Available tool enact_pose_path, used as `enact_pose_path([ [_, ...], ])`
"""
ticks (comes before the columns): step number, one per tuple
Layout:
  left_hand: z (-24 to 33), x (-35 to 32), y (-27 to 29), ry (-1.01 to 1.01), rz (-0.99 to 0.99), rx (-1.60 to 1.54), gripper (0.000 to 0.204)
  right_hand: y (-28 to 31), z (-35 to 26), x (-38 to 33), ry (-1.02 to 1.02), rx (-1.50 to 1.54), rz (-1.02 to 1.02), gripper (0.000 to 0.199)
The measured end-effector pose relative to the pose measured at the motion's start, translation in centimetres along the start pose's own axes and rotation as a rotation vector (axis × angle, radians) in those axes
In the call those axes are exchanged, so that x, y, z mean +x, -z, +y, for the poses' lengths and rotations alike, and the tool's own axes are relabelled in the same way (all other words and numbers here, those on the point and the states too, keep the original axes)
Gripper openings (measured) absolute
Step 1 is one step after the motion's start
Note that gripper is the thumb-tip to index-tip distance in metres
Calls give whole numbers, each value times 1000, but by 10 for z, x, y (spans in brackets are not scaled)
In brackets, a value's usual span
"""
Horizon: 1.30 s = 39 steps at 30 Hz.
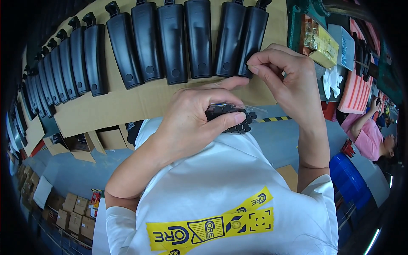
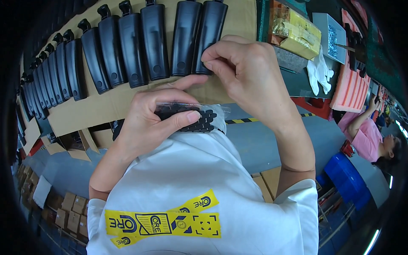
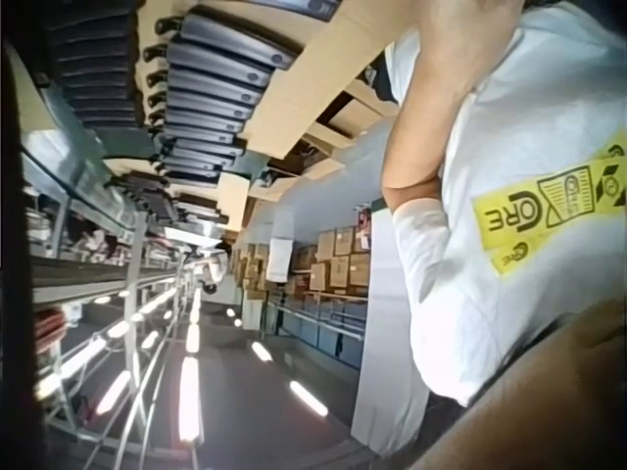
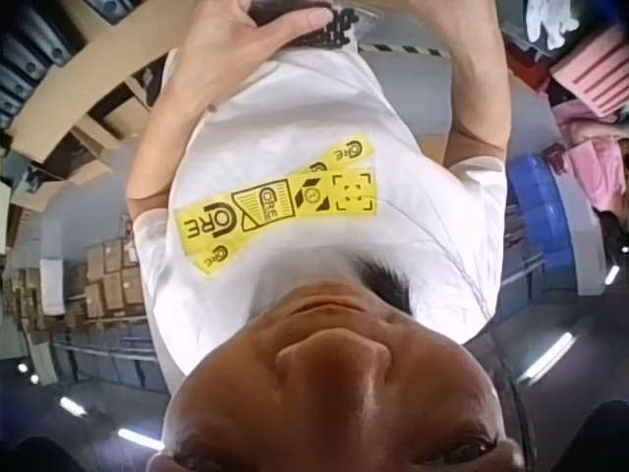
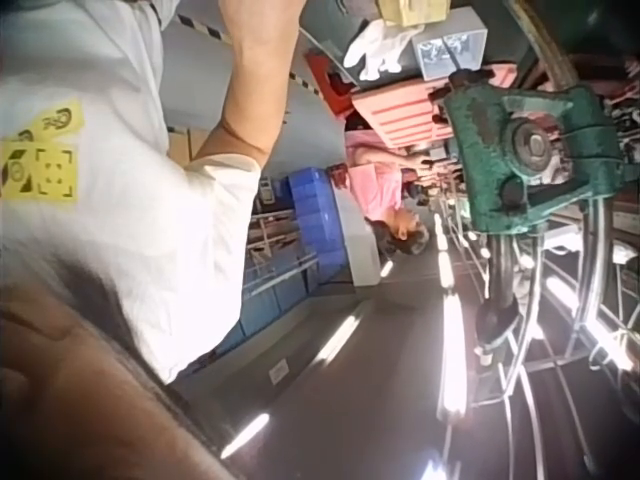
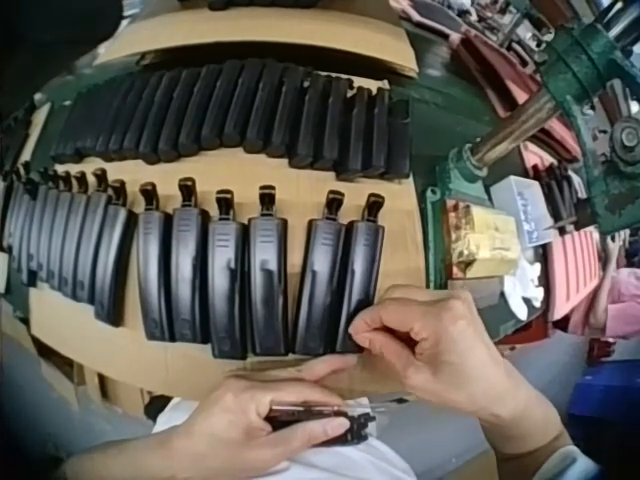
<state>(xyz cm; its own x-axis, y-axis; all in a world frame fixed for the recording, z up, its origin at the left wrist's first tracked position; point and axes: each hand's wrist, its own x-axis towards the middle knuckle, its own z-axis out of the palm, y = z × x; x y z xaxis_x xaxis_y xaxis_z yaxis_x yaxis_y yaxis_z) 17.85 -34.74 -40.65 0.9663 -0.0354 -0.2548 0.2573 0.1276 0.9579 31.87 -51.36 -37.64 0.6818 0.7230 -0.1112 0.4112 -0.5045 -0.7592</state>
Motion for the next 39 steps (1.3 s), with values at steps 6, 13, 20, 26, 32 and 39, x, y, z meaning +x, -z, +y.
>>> enact_pose_path([
  [6, 4, 0, 3, 51, -34, 17, 15, -7, 2, -8, 69, -76, 92, 7],
  [13, -1, 0, 1, -29, -9, 39, 15, -4, 4, -1, -240, 250, 17, 7],
  [20, 1, -1, 1, 19, -22, 25, 15, 1, 19, 2, -404, 747, -17, 8],
  [26, 2, -1, 2, 51, -43, 31, 16, -5, 15, -8, -464, 855, 64, 12],
  [32, -3, 0, 1, -15, -29, 24, 17, -7, 9, -1, -532, 644, 22, 19],
  [39, 2, -1, 1, 41, -59, -42, 18, -14, 17, -2, -439, 534, 28, 24],
])
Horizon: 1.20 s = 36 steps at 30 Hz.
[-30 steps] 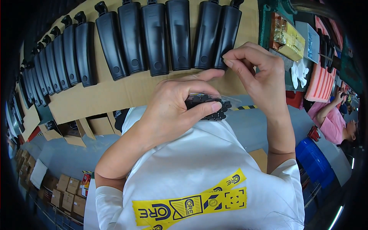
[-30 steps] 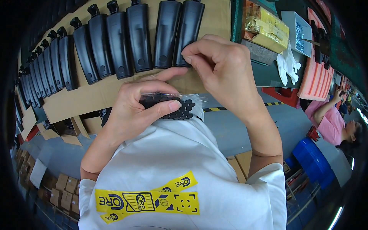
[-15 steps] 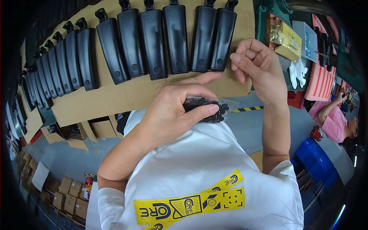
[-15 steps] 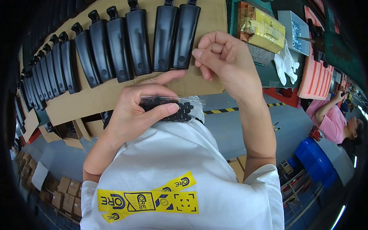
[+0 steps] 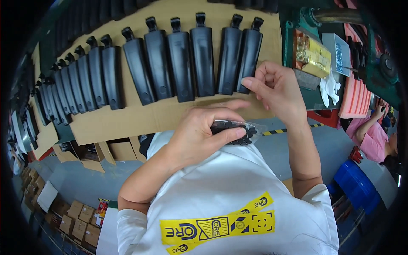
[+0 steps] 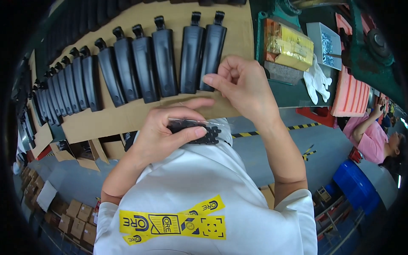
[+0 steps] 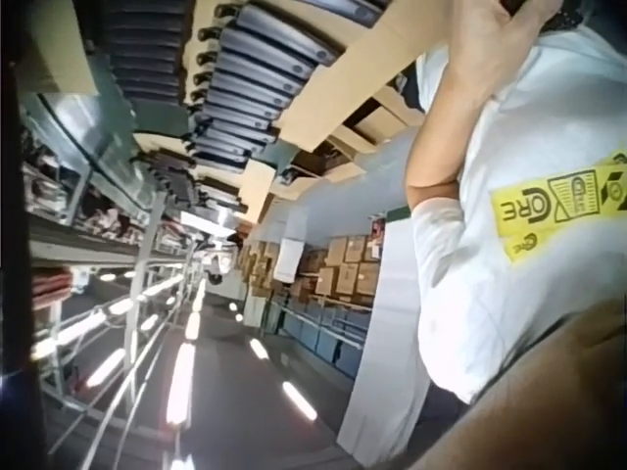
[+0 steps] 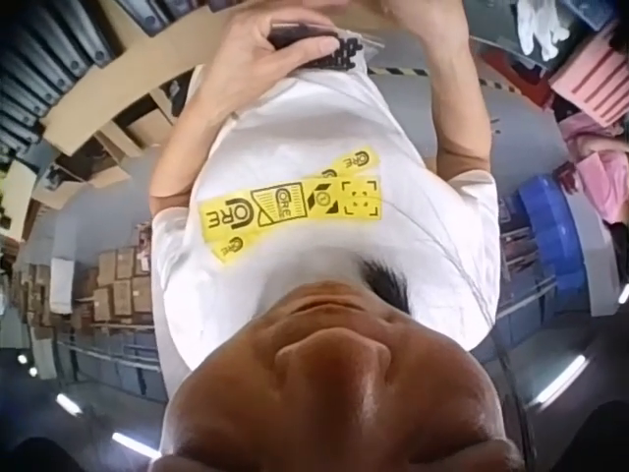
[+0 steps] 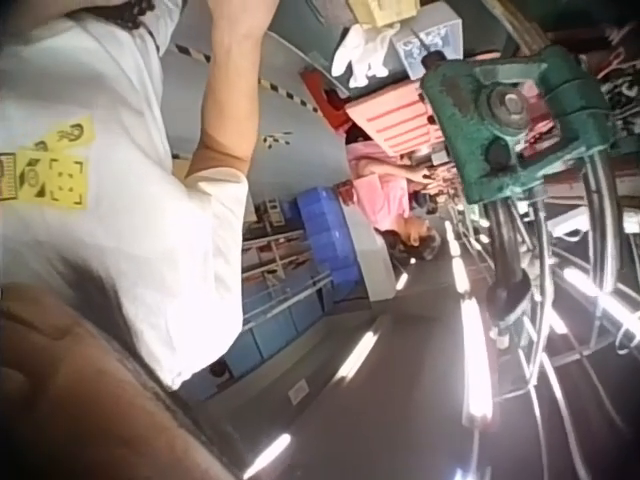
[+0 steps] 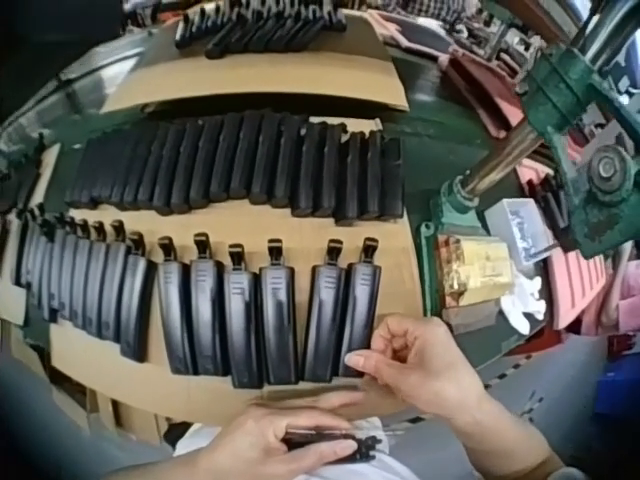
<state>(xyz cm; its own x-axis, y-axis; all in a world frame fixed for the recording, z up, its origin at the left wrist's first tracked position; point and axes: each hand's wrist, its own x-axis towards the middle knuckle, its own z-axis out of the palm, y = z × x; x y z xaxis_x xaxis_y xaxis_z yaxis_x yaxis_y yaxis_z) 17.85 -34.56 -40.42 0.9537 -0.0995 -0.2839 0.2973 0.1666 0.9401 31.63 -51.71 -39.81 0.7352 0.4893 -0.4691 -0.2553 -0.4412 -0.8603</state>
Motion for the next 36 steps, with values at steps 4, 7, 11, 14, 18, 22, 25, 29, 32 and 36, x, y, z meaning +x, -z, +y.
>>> enact_pose_path([
  [4, 9, -5, 7, 27, -1, -84, 16, -2, 1, 0, 40, 12, 15, 23],
  [7, 18, -15, 18, 74, 9, -198, 15, -4, 1, -3, -30, 116, 12, 21],
  [11, 33, -45, 51, -61, 166, -230, 16, -1, -5, -10, -25, 167, 32, 19],
  [14, 35, -85, 96, -154, 281, -214, 20, -2, 2, -14, 39, 177, 157, 19],
  [18, 52, -151, 153, -301, 552, -257, 23, -17, -13, -10, 126, 134, 229, 20],
  [22, 77, -220, 198, -356, 814, -72, 24, -39, -47, 0, 321, -125, 241, 18],
  [25, 96, -226, 215, -291, 815, 14, 23, -77, -85, 25, 517, -319, 217, 10],
  [29, 106, -209, 242, -154, 721, 104, 20, -131, -131, 76, 988, -552, 32, 20],
  [32, 104, -178, 251, -191, 665, 10, 17, -167, -145, 127, 1151, -771, -35, 36],
  [36, 99, -146, 266, -238, 569, 10, 16, -200, -160, 172, 1117, -1011, -95, 51],
])
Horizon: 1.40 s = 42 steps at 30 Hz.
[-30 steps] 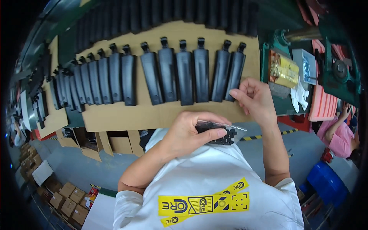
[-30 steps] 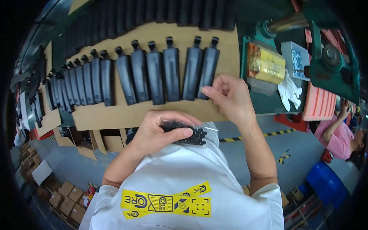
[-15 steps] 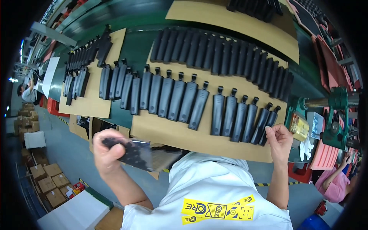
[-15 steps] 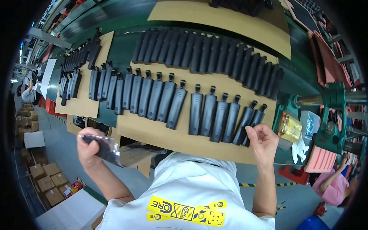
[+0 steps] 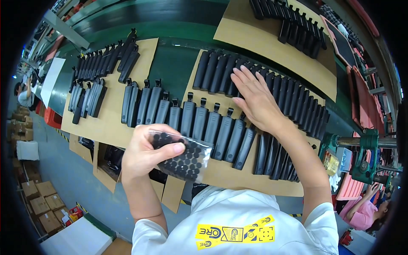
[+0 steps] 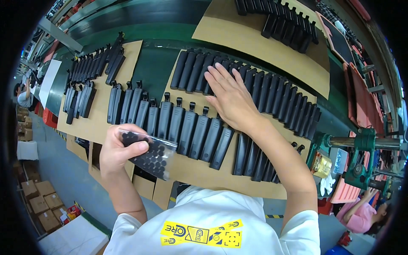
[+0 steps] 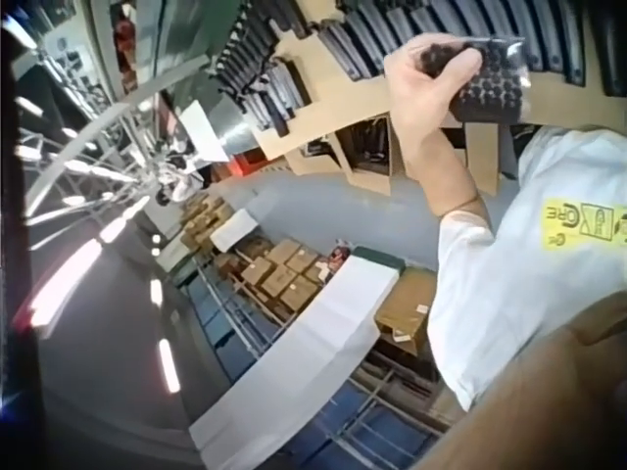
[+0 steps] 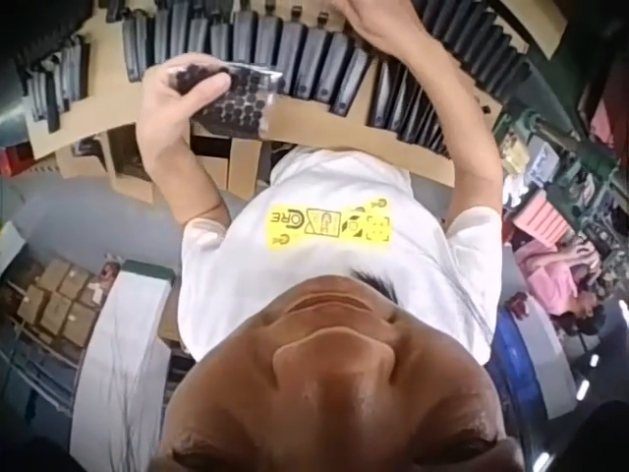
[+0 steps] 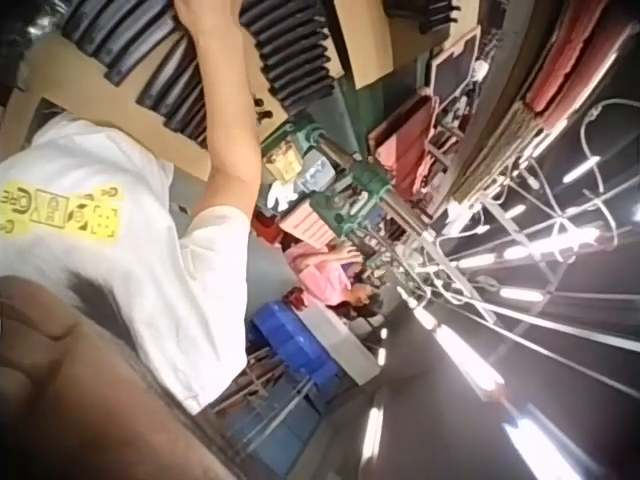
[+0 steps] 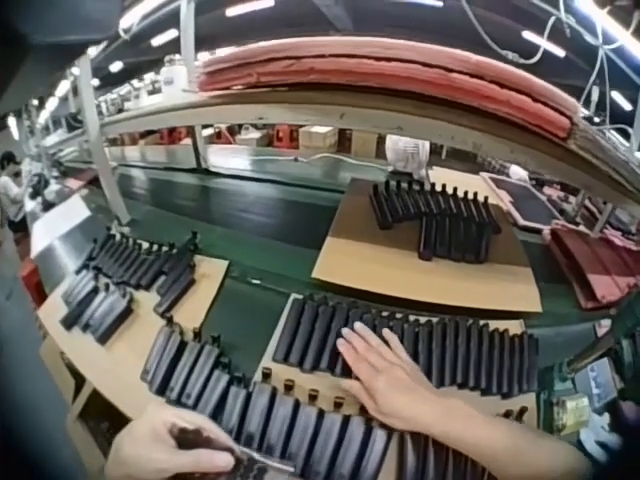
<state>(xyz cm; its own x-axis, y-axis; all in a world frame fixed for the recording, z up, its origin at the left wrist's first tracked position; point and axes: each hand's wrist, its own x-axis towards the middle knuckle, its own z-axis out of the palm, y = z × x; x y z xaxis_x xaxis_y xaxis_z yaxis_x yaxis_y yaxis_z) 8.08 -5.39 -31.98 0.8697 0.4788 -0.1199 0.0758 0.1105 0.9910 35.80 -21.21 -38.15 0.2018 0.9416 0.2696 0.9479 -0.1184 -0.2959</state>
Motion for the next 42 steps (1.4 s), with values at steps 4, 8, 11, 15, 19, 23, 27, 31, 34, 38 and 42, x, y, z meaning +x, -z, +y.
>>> enact_pose_path([
  [4, -8, 19, -4, 12, -19, -24, 15, -16, 7, 20, -50, -129, -110, 58],
  [8, -15, 34, -4, 44, -23, -33, 16, -25, 9, 32, -83, -174, -156, 63],
  [11, -21, 43, -1, 50, -50, -28, 15, -31, 8, 39, -38, -176, -148, 65],
  [15, -31, 52, 0, 75, -70, -97, 15, -36, 5, 49, -12, -206, -170, 67],
  [19, -39, 58, -1, 66, -75, -121, 15, -37, -1, 57, 7, -208, -183, 69],
  [23, -41, 60, 0, 51, -75, -105, 14, -44, -6, 66, 31, -193, -189, 69],
  [27, -40, 62, 0, 53, -75, -52, 15, -52, -8, 72, 75, -175, -191, 69],
  [31, -42, 64, -2, 59, -66, -36, 15, -47, -9, 75, 37, -123, -225, 65],
  [34, -44, 59, 1, 69, -24, -86, 15, -25, -10, 70, 17, -65, -147, 60],
  [38, -46, 57, -1, 71, 9, -139, 14, -8, 4, 56, -64, 46, -63, 54],
  [42, -45, 58, -7, 48, 17, -133, 15, -8, 4, 56, 40, 60, -114, 53],
])
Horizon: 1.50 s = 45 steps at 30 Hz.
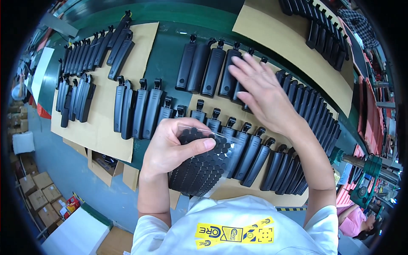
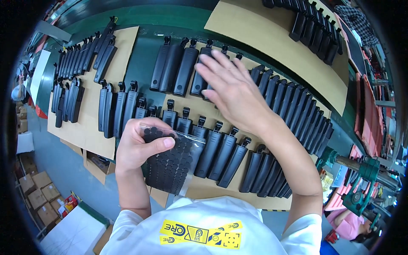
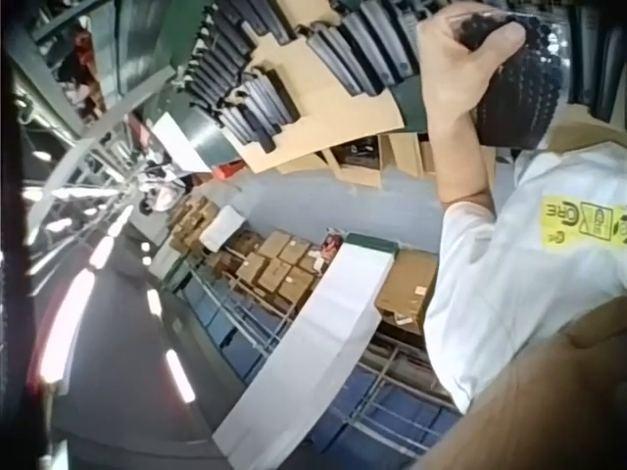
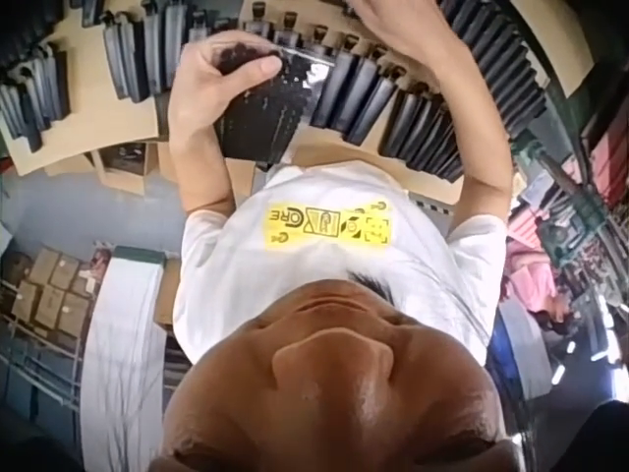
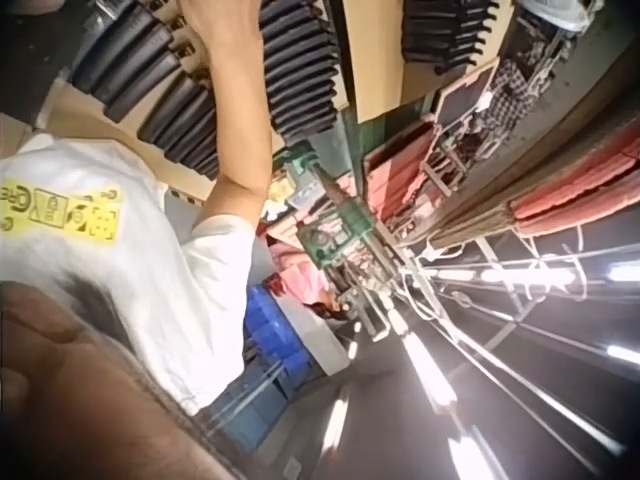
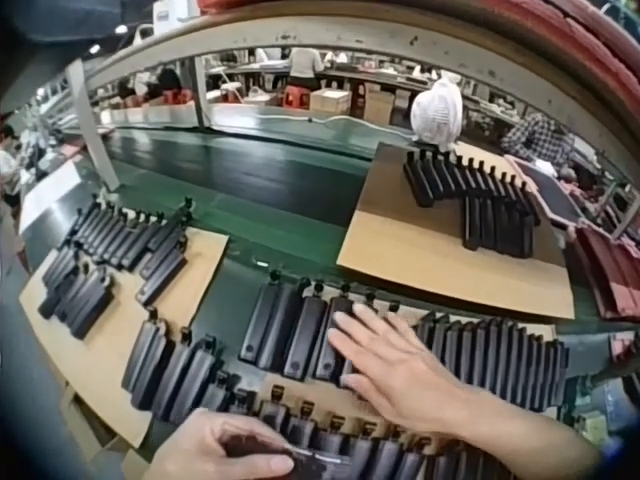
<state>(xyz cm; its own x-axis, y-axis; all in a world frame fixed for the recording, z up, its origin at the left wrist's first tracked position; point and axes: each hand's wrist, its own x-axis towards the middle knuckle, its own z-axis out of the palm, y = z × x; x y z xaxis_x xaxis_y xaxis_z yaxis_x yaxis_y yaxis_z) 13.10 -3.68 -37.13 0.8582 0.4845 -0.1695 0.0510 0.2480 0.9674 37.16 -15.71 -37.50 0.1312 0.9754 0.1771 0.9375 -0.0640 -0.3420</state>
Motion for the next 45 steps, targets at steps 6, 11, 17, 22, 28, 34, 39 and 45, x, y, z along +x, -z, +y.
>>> enact_pose_path([
  [6, 1, 3, -7, 52, -15, 35, 15, -36, -6, 46, 159, -36, -28, 52],
  [11, 0, -1, -4, 34, 25, 12, 15, -56, -12, 60, 225, -74, -17, 52],
  [17, 3, 2, -5, 17, 78, -32, 13, -48, -15, 60, 235, -60, 28, 50],
  [22, 3, -2, -2, 29, 145, -29, 14, 0, -32, 30, 111, 352, 163, 39],
  [28, 3, -2, -2, 20, 112, 54, 14, 28, -66, -23, -307, 932, -178, 33],
  [34, 6, -4, -12, -67, 115, -92, 12, 15, -68, -35, -491, 1321, -87, 32],
  [39, 1, -9, -5, -116, 97, -71, 12, 17, -77, -27, -570, 1384, -121, 30],
  [45, 9, -12, -7, -22, 204, -98, 10, 22, -82, -11, -552, 1047, -99, 26],
])
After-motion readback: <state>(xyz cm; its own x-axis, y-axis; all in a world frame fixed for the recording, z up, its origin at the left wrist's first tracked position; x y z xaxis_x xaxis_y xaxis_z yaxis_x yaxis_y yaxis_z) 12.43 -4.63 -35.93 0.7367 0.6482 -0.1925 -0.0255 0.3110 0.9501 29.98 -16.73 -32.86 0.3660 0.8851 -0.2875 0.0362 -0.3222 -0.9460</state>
